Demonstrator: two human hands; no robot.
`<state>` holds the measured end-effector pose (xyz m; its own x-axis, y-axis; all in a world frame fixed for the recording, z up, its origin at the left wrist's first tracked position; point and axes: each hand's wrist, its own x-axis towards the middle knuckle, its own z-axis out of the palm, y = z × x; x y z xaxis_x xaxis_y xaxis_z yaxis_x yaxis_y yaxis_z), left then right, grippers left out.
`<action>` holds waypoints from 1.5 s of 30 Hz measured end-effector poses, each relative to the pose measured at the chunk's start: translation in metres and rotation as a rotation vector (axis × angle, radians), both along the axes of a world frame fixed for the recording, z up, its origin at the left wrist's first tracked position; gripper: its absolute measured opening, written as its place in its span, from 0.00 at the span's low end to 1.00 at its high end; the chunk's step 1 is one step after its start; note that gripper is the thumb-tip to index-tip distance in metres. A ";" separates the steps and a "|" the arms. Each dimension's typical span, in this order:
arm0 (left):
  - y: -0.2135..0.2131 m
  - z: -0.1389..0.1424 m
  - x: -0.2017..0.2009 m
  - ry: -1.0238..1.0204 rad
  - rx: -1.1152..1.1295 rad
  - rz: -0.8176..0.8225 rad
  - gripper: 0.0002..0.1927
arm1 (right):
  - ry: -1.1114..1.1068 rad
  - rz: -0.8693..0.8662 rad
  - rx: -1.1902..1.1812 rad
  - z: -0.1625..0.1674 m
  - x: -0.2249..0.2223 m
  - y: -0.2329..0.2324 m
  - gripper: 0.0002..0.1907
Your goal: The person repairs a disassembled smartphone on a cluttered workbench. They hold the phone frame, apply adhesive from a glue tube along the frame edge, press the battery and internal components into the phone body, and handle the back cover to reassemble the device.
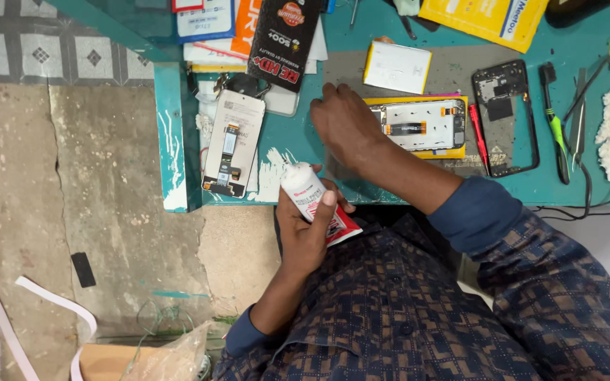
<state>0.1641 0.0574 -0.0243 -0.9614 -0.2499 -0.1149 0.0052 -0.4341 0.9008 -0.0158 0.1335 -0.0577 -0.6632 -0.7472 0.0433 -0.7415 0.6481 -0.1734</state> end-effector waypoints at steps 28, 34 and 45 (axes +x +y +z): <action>-0.012 -0.004 0.003 -0.095 0.006 0.044 0.22 | -0.142 -0.161 -0.156 0.011 -0.029 0.040 0.13; -0.011 -0.005 0.002 -0.092 -0.008 0.036 0.21 | -0.042 -0.137 -0.078 -0.002 -0.015 0.015 0.13; -0.002 -0.002 -0.006 -0.143 -0.024 -0.008 0.21 | -0.068 -0.048 -0.327 0.016 -0.006 0.021 0.10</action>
